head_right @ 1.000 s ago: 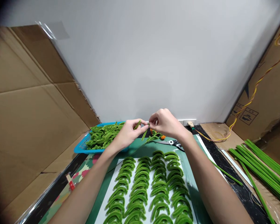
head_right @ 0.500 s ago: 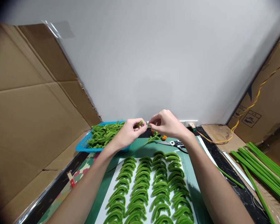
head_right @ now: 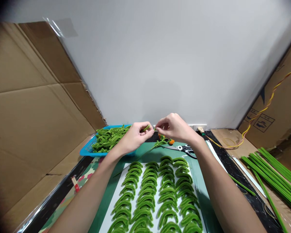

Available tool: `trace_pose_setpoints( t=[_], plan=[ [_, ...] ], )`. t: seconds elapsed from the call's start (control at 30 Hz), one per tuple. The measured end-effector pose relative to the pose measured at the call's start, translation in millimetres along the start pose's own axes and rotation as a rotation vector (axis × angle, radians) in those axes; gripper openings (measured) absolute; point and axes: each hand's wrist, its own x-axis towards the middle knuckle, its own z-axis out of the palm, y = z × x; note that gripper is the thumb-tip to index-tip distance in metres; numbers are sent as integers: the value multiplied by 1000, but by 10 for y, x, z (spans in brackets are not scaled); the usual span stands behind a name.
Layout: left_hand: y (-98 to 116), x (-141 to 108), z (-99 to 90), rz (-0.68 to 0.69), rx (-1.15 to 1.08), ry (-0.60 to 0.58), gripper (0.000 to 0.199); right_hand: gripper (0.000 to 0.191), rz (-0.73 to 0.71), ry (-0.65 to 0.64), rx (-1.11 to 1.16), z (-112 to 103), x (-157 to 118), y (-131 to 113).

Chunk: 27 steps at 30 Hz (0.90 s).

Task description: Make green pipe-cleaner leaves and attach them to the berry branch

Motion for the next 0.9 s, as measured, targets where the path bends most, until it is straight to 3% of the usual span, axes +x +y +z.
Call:
trace_pose_setpoints(
  t=[0.17,0.43,0.63,0.8,0.9],
  plan=[
    [3,1,-9,32,-7,0,25,20,37,-6,84,-14,-20,-31],
    [63,-18,-61,73,-34,-36,26,17,99,-25,422,-3,-1,20],
    [118,-53,-158,97,-31,-70,25,30,77,-36,659,12,13,80],
    [152,-94,-240,76,-69,-202,20,33,133,-158,686,-20,-17,47],
    [134,-95,-251,56,-78,-213,22,33,120,-185,639,-35,-31,14]
  ],
)
